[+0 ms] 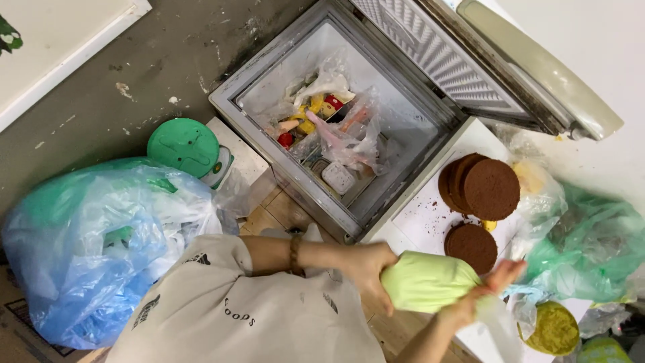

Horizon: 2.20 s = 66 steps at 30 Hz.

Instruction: Retrieving multiple pre-filled piping bags from a freezer and preparing them for cake decoration.

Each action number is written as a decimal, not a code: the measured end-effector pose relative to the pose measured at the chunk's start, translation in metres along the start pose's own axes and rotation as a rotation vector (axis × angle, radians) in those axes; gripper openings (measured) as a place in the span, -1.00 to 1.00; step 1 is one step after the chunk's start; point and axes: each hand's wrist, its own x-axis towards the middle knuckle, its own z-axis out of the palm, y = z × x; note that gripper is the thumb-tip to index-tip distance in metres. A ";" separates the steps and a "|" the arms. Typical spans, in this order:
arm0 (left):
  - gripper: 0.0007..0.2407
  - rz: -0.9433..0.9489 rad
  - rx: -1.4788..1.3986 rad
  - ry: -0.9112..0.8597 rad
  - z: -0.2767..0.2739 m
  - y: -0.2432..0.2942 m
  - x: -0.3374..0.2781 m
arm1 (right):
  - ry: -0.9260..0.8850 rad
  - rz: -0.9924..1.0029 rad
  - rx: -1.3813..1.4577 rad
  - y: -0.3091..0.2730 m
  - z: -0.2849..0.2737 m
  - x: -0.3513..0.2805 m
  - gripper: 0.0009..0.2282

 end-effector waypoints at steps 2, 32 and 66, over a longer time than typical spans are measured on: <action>-0.56 -0.048 0.020 -0.010 -0.018 0.014 -0.003 | 0.037 -0.085 -0.073 -0.020 0.007 0.006 -0.44; -0.35 0.301 -0.804 0.307 -0.045 0.045 -0.015 | -0.062 -0.131 -0.029 -0.087 0.069 -0.001 -0.58; -0.38 0.363 -0.226 0.156 -0.038 0.037 -0.006 | 0.144 0.244 0.432 -0.120 0.098 -0.011 -0.40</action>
